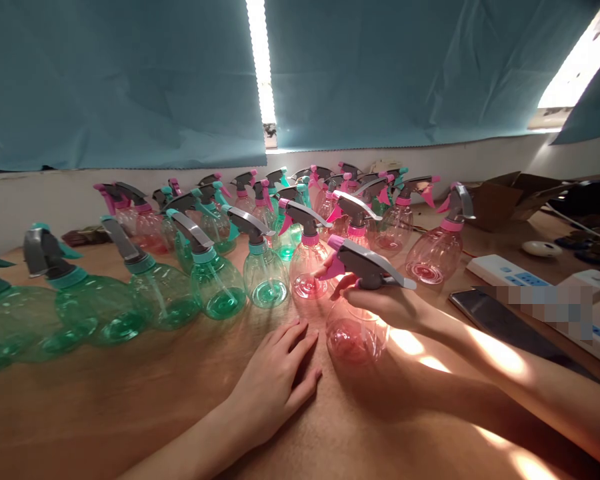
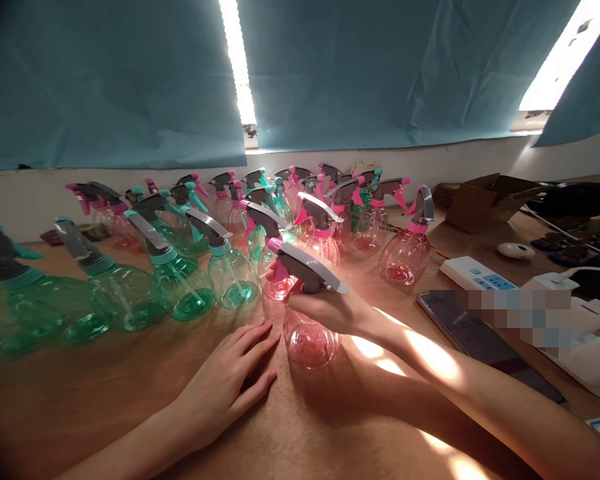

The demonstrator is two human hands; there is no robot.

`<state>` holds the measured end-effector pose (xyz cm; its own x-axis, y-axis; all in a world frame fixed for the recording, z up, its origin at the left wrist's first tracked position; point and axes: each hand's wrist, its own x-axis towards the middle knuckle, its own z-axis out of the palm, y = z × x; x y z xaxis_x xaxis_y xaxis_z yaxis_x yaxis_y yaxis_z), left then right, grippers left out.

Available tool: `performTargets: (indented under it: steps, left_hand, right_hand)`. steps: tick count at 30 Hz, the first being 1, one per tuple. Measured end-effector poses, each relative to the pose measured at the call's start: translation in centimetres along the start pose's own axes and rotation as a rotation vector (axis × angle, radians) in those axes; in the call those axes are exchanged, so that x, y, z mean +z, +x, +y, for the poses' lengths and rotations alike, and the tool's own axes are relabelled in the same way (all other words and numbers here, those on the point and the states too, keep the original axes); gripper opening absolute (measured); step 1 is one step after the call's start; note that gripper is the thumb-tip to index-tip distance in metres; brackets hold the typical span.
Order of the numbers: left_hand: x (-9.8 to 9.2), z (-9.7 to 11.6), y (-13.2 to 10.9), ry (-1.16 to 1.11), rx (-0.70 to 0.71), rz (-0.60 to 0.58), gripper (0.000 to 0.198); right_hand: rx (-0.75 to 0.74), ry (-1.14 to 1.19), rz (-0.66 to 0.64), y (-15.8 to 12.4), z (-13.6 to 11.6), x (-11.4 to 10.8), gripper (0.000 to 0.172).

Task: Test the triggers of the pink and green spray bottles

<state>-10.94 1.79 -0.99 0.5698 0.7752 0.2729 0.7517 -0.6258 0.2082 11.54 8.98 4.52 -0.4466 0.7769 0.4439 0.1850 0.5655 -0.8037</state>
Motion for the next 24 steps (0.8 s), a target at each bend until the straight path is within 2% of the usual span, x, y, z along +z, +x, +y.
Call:
performTargets:
  steps: [5, 10, 18, 21, 24]
  left_hand:
    - [0.3, -0.1, -0.2, -0.011, -0.001, 0.019, 0.043]
    - [0.3, -0.1, -0.1, -0.006, -0.002, 0.016, 0.044]
    - [0.3, -0.1, -0.1, -0.006, -0.001, 0.025, 0.044]
    - [0.2, 0.0, -0.1, -0.015, -0.002, 0.025, 0.044]
    - [0.2, 0.0, 0.0, -0.009, 0.0, 0.019, 0.044]
  right_hand:
    - [0.015, 0.029, -0.011, 0.1, -0.2, -0.4, 0.006]
    - [0.02, 0.048, -0.01, 0.6, -0.8, 0.1, 0.014]
    - [0.003, 0.083, -0.03, 0.9, -1.4, 0.4, 0.041]
    - [-0.008, 0.083, -0.041, 0.9, -1.5, 0.4, 0.04]
    - [-0.011, 0.07, -0.047, 0.9, -1.6, 0.4, 0.03]
